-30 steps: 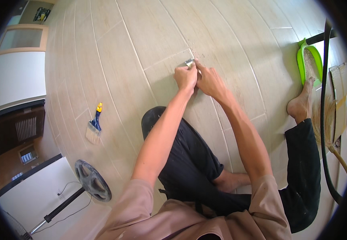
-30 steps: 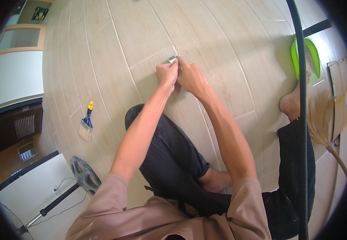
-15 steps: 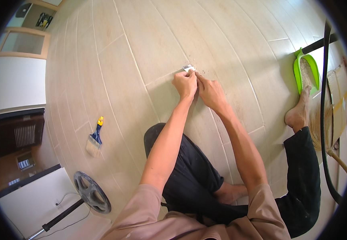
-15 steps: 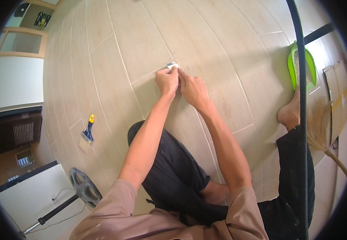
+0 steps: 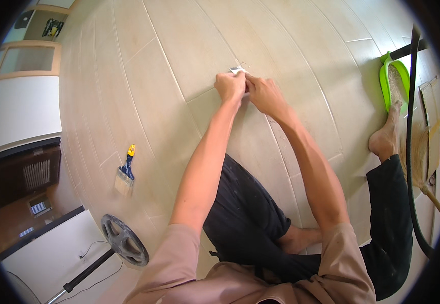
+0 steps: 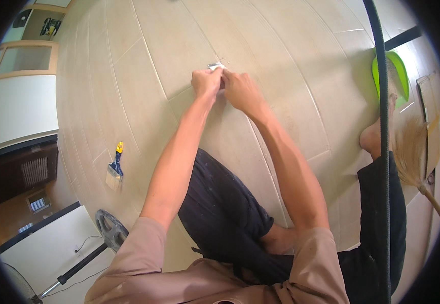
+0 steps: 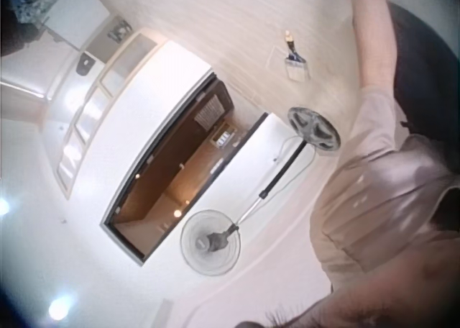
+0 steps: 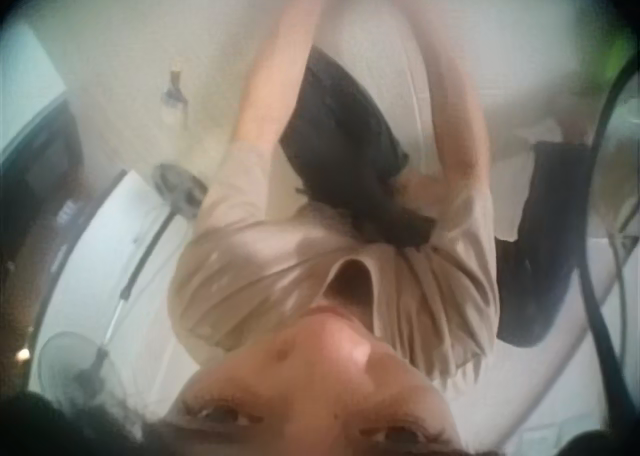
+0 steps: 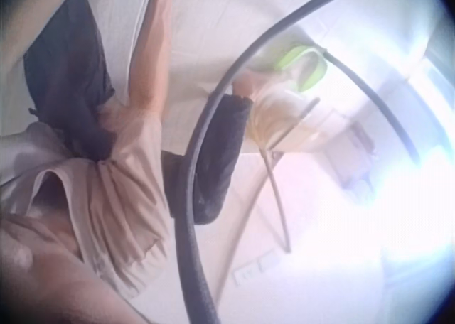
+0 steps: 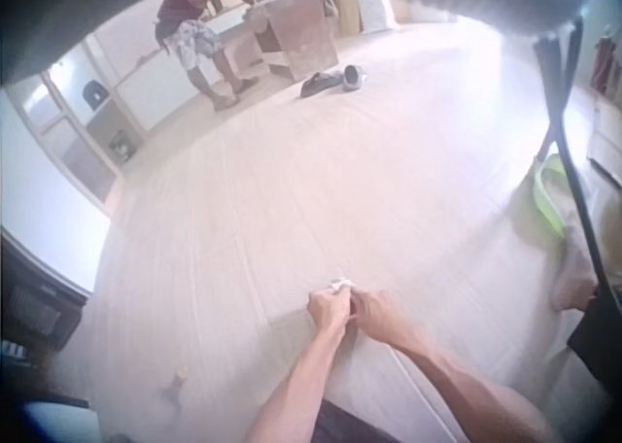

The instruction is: The person sits on the floor and uses a small tool to scrape and apply grout into the gaps between floor tiles. They then use a brush to sweep the area and a vacuum to remove excess debris.

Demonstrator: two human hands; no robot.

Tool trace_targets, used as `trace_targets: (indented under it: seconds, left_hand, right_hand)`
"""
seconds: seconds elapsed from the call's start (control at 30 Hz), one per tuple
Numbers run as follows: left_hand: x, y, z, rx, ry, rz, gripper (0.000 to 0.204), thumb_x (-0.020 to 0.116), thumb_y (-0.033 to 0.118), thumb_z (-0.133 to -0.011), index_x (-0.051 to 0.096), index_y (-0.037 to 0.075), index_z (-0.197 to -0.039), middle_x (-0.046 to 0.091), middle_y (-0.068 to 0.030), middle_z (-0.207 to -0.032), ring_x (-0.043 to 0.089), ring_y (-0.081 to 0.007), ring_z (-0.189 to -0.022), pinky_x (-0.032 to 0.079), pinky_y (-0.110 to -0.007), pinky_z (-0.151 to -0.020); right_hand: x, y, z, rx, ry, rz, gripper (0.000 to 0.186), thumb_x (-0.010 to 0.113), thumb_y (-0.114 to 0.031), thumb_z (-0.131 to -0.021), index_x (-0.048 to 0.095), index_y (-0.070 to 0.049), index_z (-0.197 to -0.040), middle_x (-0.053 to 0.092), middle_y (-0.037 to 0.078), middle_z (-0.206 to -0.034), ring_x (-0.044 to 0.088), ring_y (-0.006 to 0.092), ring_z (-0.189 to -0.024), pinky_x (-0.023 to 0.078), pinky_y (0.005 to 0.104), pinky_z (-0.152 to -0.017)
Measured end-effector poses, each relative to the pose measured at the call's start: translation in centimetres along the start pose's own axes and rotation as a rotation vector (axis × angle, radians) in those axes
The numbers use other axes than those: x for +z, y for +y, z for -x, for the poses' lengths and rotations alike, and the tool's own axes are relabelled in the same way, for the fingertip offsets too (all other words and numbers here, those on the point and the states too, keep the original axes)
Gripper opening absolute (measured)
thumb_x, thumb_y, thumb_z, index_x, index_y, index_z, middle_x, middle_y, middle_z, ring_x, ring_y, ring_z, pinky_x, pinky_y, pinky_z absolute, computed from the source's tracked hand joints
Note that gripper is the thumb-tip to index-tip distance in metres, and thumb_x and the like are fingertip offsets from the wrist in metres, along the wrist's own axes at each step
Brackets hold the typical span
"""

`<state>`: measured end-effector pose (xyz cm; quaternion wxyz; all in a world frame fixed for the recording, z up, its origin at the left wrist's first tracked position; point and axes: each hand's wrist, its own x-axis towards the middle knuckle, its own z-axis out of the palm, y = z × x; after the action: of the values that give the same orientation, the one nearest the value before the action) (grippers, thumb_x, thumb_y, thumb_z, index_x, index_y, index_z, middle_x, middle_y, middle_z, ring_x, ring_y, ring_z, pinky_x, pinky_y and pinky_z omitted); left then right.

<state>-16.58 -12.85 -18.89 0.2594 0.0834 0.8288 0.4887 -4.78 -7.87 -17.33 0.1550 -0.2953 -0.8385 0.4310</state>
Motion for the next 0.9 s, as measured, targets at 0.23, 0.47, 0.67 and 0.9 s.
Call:
trace_targets:
  seconds: [0.23,0.47,0.67,0.9]
  left_hand:
    - [-0.3,2.1,-1.8,0.047,0.056,-0.083,0.023,0.077,0.014,-0.083,0.075,-0.008,-0.077,0.073,-0.0127,-0.076,0.068,-0.0167,-0.065,0.057,-0.037,-0.062]
    - [-0.4,2.1,-0.9,0.016,-0.035,0.007,0.023,0.075,0.010,-0.080,0.071,-0.012,-0.074,0.074,-0.0190,-0.075,0.072,-0.0243,-0.066,0.060,-0.041,-0.061]
    - [0.1,1.1,0.5,0.095,0.000,-0.039,0.021,0.076,0.012,-0.081,0.074,-0.009,-0.076,0.072,-0.0111,-0.074,0.068,-0.0163,-0.062,0.057,-0.035,-0.057]
    - [0.3,3.5,-1.6,-0.022,0.000,0.107,0.021,0.074,0.006,-0.082,0.070,-0.012,-0.072,0.072,-0.0145,-0.073,0.067,-0.0182,-0.062,0.059,-0.039,-0.057]
  right_hand:
    - [0.5,-0.4,-2.5,0.022,0.003,0.080,0.029,0.053,-0.007,-0.091,0.068,-0.007,-0.116,0.071,0.026,-0.089,0.069,0.0463,-0.080,0.054,0.0550,-0.071]
    - [0.2,0.0,-1.8,-0.030,-0.010,0.056,0.024,0.051,-0.009,-0.094,0.070,-0.003,-0.107,0.070,0.027,-0.091,0.068,0.0469,-0.081,0.054,0.0543,-0.071]
    - [-0.6,-0.4,0.3,0.003,0.027,-0.004,0.023,0.050,-0.009,-0.096,0.071,-0.002,-0.103,0.070,0.026,-0.091,0.067,0.0468,-0.080,0.053,0.0543,-0.071]
    - [-0.4,0.4,-3.0,0.051,-0.055,0.068,0.020,0.055,-0.012,-0.094,0.070,-0.001,-0.101,0.072,0.024,-0.092,0.068,0.0452,-0.080,0.052,0.0544,-0.069]
